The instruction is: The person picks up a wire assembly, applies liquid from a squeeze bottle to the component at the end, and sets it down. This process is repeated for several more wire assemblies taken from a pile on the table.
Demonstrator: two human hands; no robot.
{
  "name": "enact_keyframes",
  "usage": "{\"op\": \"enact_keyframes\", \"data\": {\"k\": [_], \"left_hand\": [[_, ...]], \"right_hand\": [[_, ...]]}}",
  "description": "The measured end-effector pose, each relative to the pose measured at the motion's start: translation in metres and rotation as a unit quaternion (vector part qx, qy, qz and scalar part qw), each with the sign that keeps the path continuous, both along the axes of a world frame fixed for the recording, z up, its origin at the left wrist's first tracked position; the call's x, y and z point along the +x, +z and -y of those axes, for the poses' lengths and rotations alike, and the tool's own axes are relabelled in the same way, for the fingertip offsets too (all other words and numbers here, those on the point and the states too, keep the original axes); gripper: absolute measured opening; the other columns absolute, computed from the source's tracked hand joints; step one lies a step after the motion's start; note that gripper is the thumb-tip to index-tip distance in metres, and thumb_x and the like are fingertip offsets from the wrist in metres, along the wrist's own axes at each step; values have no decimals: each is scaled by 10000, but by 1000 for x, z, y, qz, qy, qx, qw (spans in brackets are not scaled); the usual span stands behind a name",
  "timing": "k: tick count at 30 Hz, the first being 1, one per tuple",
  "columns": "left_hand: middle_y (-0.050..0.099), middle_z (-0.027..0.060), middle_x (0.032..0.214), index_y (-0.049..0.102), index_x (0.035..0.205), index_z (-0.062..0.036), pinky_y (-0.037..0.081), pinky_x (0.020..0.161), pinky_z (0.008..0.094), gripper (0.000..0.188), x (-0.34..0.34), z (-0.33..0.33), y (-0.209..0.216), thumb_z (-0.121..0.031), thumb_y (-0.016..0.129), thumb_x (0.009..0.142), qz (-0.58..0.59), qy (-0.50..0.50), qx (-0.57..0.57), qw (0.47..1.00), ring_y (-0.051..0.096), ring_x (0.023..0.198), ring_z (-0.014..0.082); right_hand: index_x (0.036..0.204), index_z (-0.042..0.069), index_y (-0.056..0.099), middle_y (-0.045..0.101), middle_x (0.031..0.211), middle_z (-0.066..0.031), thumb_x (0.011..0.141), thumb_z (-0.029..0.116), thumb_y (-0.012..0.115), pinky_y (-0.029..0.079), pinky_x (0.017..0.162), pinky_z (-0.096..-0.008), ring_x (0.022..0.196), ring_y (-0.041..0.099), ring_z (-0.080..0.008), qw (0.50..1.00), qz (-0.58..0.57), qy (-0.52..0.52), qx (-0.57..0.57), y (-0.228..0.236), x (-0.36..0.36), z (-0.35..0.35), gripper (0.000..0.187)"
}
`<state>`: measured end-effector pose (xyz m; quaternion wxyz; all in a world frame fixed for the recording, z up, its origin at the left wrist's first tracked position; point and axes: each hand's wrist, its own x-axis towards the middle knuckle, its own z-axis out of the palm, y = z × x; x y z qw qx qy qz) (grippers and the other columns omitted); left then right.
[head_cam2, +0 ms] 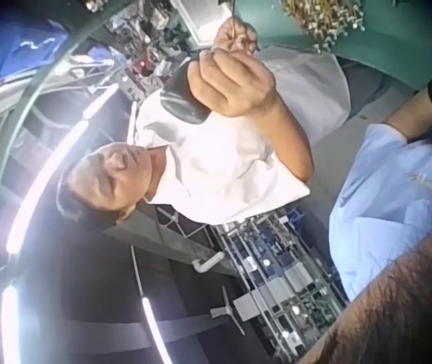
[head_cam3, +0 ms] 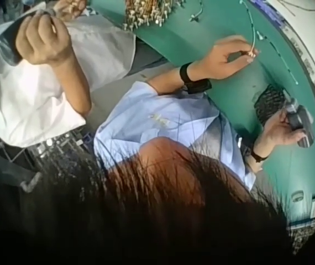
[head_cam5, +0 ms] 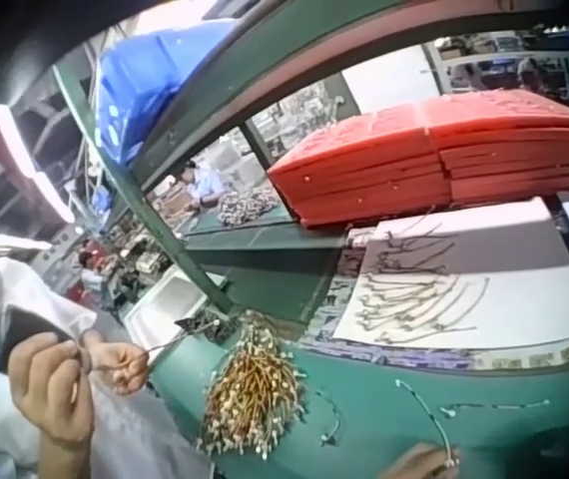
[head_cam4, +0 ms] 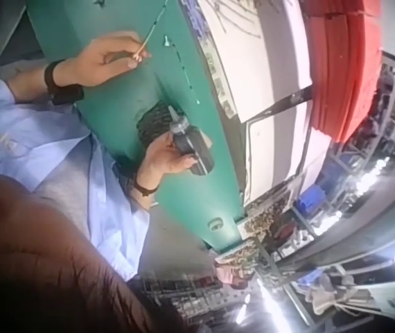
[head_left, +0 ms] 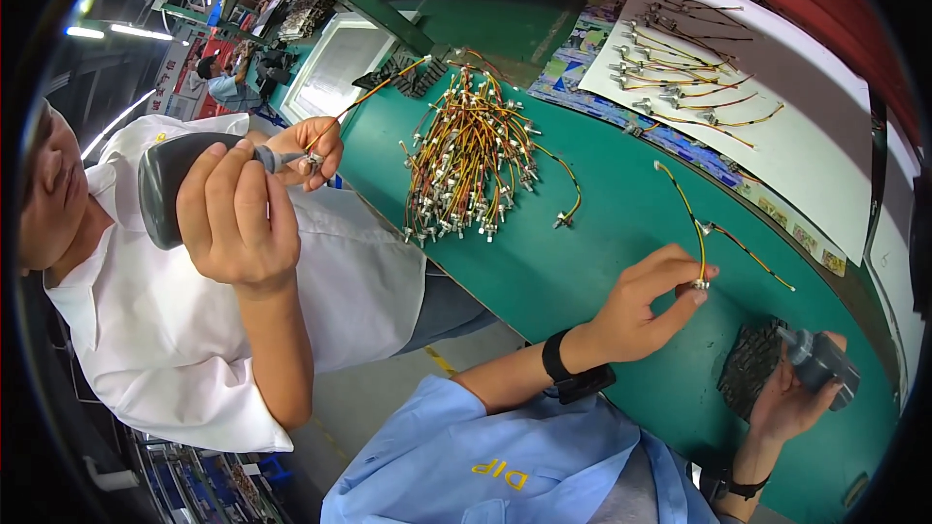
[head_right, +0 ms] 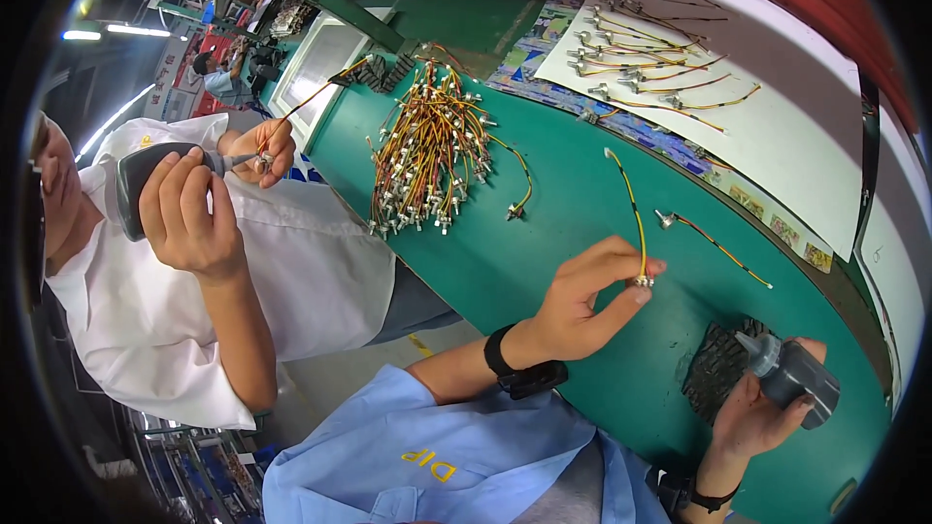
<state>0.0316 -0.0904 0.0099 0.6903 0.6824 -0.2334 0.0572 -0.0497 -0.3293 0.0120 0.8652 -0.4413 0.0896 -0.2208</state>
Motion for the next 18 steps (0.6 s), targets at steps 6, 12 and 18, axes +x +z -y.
{"op": "enact_keyframes", "data": {"k": [6, 12, 18], "left_hand": [[640, 120, 878, 610, 1157, 62, 499, 684, 286, 280, -11, -13, 20, 40, 610, 878, -6, -12, 60, 998, 636, 739, 185], [656, 137, 858, 623, 1113, 92, 508, 648, 265, 299, -30, -20, 41, 107, 627, 814, -56, -5, 13, 998, 637, 742, 172], [679, 166, 825, 621, 1082, 129, 509, 609, 243, 309, -44, -17, 64, 123, 645, 774, -69, -28, -7, 997, 655, 681, 177]], "right_hand": [[1145, 3, 477, 466, 1099, -80, 810, 436, 713, 415, 1012, -487, 1012, 550, -211, 997, 48, -16, -62, 19, 3, -24, 596], [1087, 46, 456, 510, 838, -19, 713, 499, 791, 363, 846, -390, 726, 520, -150, 990, 72, -13, -125, 49, 8, -52, 677], [1085, 31, 487, 540, 816, -4, 602, 445, 900, 324, 750, -370, 701, 470, -120, 959, 194, 59, -197, 61, 3, -53, 758]]}}
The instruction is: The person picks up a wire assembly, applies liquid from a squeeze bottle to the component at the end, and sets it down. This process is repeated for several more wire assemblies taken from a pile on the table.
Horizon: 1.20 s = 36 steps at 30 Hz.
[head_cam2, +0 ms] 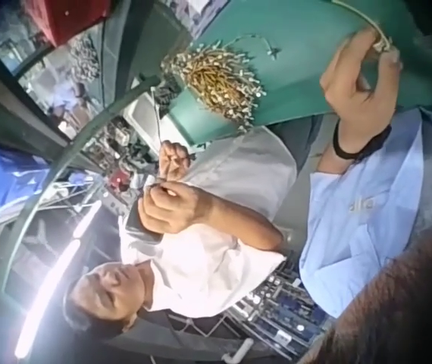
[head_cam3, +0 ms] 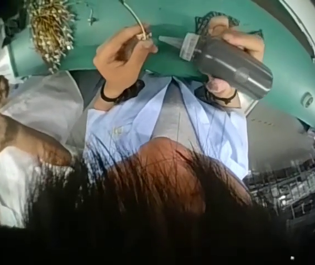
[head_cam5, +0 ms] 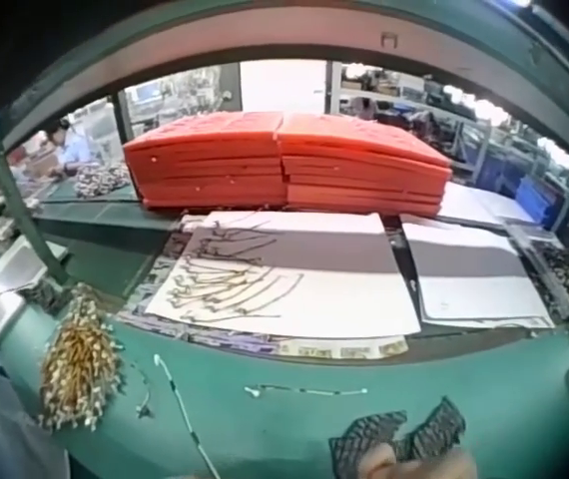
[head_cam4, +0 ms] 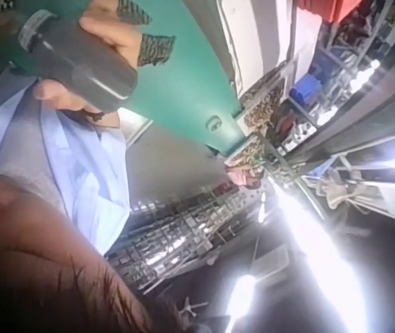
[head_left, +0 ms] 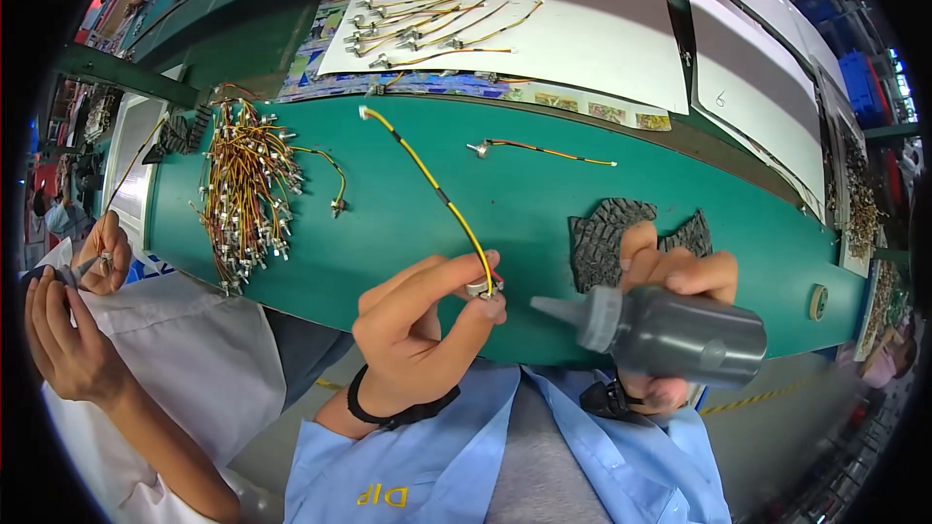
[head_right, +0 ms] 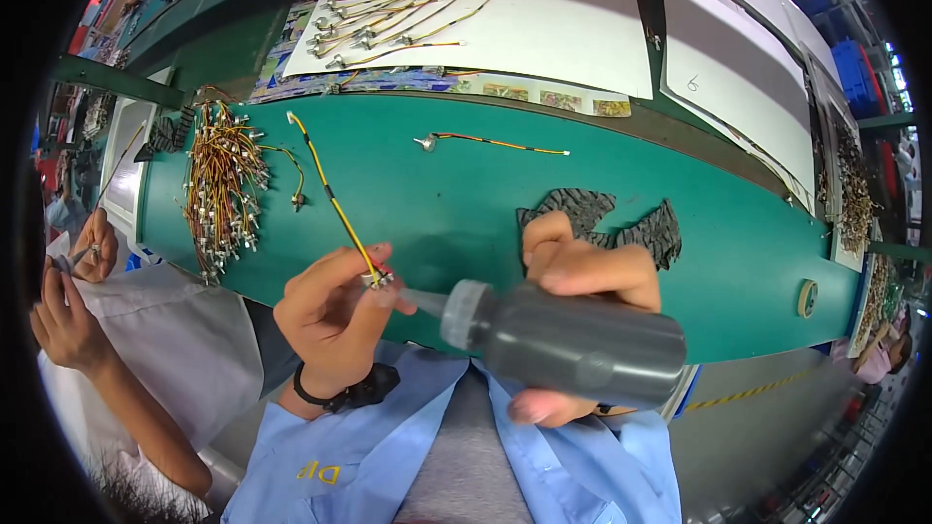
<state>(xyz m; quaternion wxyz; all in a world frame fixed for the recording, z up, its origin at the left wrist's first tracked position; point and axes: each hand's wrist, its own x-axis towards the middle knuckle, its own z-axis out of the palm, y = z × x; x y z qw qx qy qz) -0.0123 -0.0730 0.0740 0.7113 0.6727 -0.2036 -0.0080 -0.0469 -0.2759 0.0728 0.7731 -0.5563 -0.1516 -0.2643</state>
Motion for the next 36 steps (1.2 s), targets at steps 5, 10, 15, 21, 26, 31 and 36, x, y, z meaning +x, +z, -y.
{"op": "enact_keyframes", "data": {"k": [5, 10, 15, 21, 26, 31, 36], "left_hand": [[679, 176, 794, 629, 1064, 125, 512, 595, 249, 307, -8, -1, 9, 132, 638, 757, 1, -11, -36, 999, 659, 656, 186], [682, 170, 791, 640, 1039, 118, 507, 578, 244, 309, -11, -1, 7, 142, 636, 730, -1, 15, -42, 999, 660, 655, 182], [683, 162, 775, 649, 1018, 114, 498, 559, 241, 327, -10, 0, 7, 150, 654, 693, 37, 10, -17, 999, 655, 639, 175], [682, 154, 751, 654, 1002, 111, 490, 536, 242, 347, -10, 1, 8, 150, 672, 658, 57, 15, -17, 998, 648, 613, 171], [681, 149, 736, 658, 991, 107, 490, 523, 245, 341, -8, 3, 9, 147, 676, 653, 79, 18, -6, 997, 651, 602, 170], [678, 147, 727, 660, 981, 107, 485, 511, 241, 332, -8, 3, 9, 145, 679, 652, 85, 23, -1, 996, 649, 590, 168], [674, 146, 718, 660, 975, 108, 479, 500, 236, 328, -8, 3, 8, 145, 680, 650, 89, 20, 0, 996, 644, 576, 165]], "right_hand": [[1111, -1, 541, 568, 934, -44, 619, 422, 908, 342, 715, -395, 694, 473, -136, 997, 26, 48, -59, 6, -4, 0, 745], [1122, -8, 563, 553, 1059, -76, 670, 396, 883, 340, 697, -408, 669, 474, -152, 997, 10, 4, 71, -14, -4, -13, 685], [1135, -16, 559, 530, 1134, -101, 707, 372, 860, 337, 689, -419, 659, 485, -171, 999, 33, 20, 30, -15, -6, -11, 651], [1140, -29, 556, 537, 1119, -116, 687, 358, 874, 320, 680, -430, 657, 491, -186, 997, 75, 24, -24, -11, -8, -6, 674], [1129, -23, 566, 539, 1116, -121, 662, 349, 891, 308, 671, -437, 654, 493, -190, 996, 89, 5, -20, -12, -8, -11, 680], [1108, -15, 584, 540, 1114, -129, 634, 347, 905, 301, 675, -437, 641, 493, -190, 998, 69, -5, 1, -13, -8, -14, 677], [1090, -38, 586, 554, 1072, -118, 613, 342, 917, 297, 685, -432, 632, 486, -184, 995, 96, -8, 6, -13, -6, -13, 695]]}}
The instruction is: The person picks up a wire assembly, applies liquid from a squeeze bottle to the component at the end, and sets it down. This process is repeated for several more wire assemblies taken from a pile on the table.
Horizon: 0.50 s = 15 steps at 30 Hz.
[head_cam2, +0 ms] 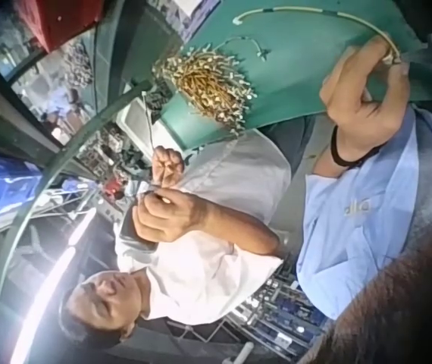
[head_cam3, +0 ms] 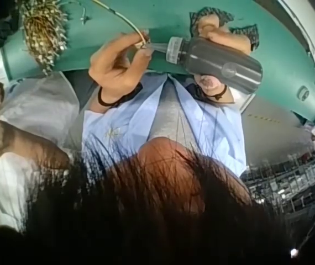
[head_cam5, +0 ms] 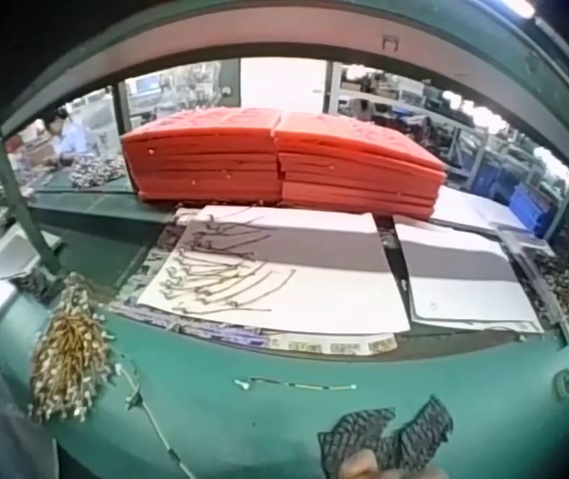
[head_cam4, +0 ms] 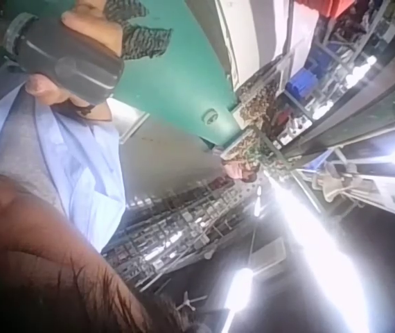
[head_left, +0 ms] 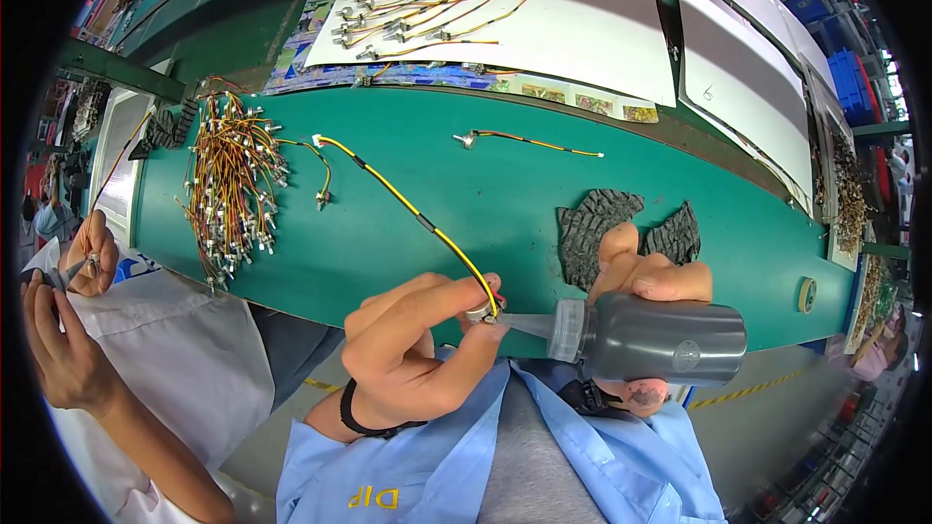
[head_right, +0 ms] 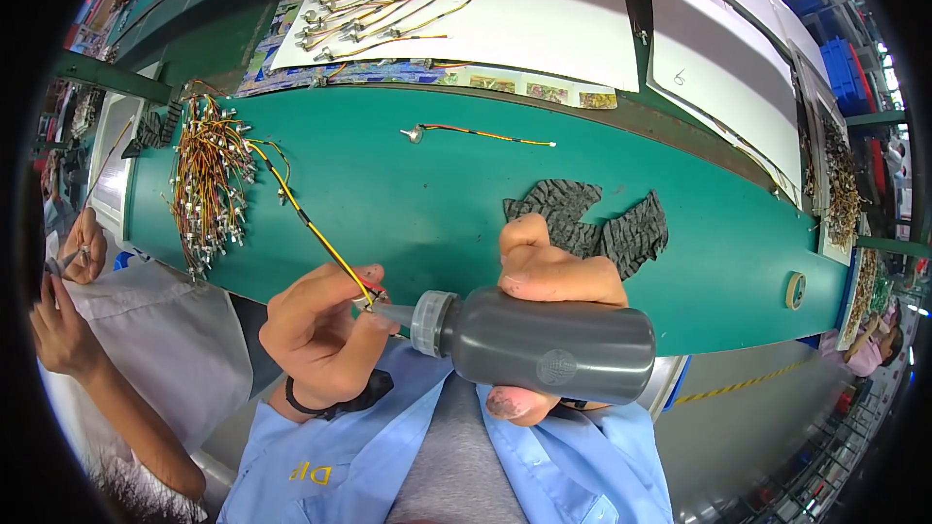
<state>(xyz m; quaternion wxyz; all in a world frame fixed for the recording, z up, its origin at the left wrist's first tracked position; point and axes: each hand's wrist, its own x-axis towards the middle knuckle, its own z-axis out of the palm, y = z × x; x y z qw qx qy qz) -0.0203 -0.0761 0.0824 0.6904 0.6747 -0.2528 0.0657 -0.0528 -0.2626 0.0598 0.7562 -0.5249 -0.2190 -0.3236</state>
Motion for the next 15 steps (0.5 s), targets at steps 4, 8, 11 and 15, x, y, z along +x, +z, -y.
{"op": "enact_keyframes", "data": {"k": [4, 8, 11, 15], "left_hand": [[671, 143, 713, 660, 970, 109, 476, 498, 235, 324, -1, 0, 0, 147, 679, 649, -7, 3, 3, 1000, 642, 575, 162], [668, 141, 706, 660, 970, 109, 471, 493, 232, 322, -1, -1, 1, 150, 676, 651, -7, 3, 8, 1000, 641, 574, 160], [667, 138, 703, 660, 971, 108, 467, 489, 231, 322, 0, 0, 0, 150, 676, 652, 0, 6, 7, 1000, 640, 573, 158], [666, 133, 700, 660, 972, 106, 459, 482, 229, 323, 0, 0, 1, 150, 678, 652, 5, 6, 10, 1000, 638, 567, 155]], "right_hand": [[1085, -66, 580, 562, 1022, -103, 603, 330, 923, 294, 687, -424, 626, 479, -177, 1000, -16, 13, -11, 3, -2, 3, 712], [1093, -76, 573, 567, 970, -91, 596, 320, 928, 290, 689, -415, 621, 472, -171, 999, -26, 34, -20, 5, -1, 6, 728], [1102, -75, 569, 570, 940, -86, 592, 317, 932, 289, 692, -411, 618, 468, -167, 999, -22, 31, -19, 4, -1, 5, 738], [1112, -68, 564, 573, 912, -81, 587, 317, 935, 289, 696, -407, 617, 465, -164, 999, -21, 25, -12, 4, 0, 5, 749]]}}
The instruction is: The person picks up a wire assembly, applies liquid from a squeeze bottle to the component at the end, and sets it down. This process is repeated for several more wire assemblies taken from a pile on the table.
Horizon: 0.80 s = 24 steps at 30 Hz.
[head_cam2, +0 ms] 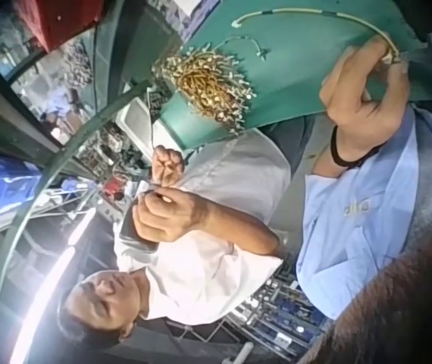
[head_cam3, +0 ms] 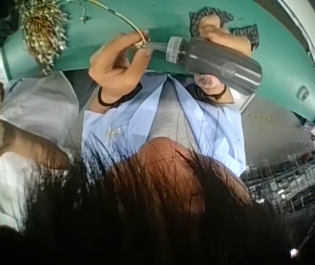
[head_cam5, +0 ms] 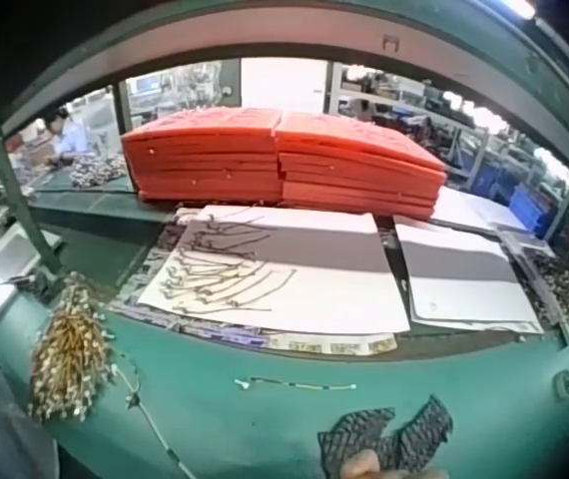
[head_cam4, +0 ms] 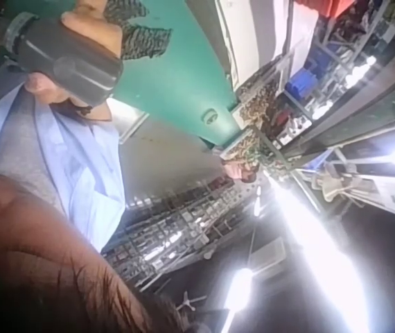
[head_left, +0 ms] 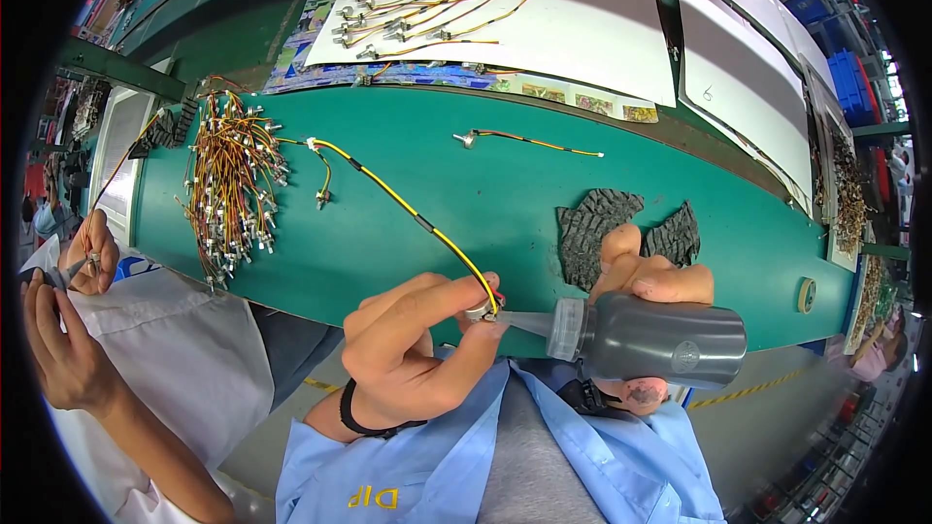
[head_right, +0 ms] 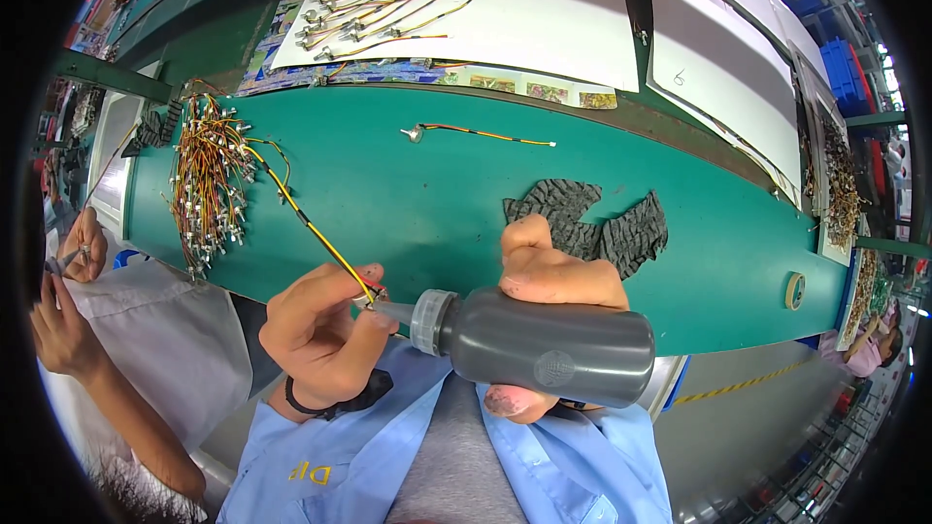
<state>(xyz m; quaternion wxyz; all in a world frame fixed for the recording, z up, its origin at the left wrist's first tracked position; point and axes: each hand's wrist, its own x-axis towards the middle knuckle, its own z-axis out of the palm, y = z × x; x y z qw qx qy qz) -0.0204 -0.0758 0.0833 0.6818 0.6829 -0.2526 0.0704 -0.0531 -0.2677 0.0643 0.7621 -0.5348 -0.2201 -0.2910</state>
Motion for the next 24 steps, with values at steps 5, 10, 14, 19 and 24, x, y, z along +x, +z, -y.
{"op": "enact_keyframes", "data": {"k": [5, 10, 14, 19, 24], "left_hand": [[666, 129, 698, 661, 972, 103, 449, 471, 226, 323, 0, 0, 0, 147, 683, 652, 3, -1, 4, 1000, 635, 558, 153], [668, 131, 699, 661, 971, 102, 446, 466, 225, 321, 1, 0, 0, 144, 685, 653, 2, -2, 1, 1000, 634, 555, 153], [671, 134, 706, 659, 974, 102, 446, 465, 225, 320, 0, 0, 1, 142, 685, 658, 2, -4, 5, 1000, 635, 557, 154], [675, 143, 720, 657, 975, 103, 462, 481, 231, 318, 0, 0, 1, 143, 682, 660, 5, -7, 2, 1000, 639, 564, 159], [678, 150, 730, 655, 972, 105, 485, 503, 242, 312, 0, -1, 0, 143, 679, 664, 5, -8, 2, 1000, 646, 575, 168]], "right_hand": [[1113, -64, 572, 572, 925, -73, 591, 313, 934, 291, 693, -410, 617, 464, -163, 1000, -5, 15, -5, 1, 1, 1, 739], [1107, -62, 581, 571, 957, -66, 600, 308, 931, 299, 698, -420, 622, 477, -164, 1000, -9, 5, -7, 1, -1, 1, 718], [1104, -65, 577, 572, 950, -62, 608, 301, 926, 304, 707, -423, 635, 495, -166, 1000, -5, -27, 14, -1, -2, -3, 708], [1103, -57, 587, 571, 1000, -75, 618, 298, 921, 308, 708, -432, 658, 512, -175, 1000, -5, 8, -2, 0, -3, 1, 688], [1107, -14, 608, 561, 1083, -104, 631, 295, 915, 309, 697, -444, 674, 523, -186, 1000, -23, -16, 11, 2, -6, -2, 645]]}}
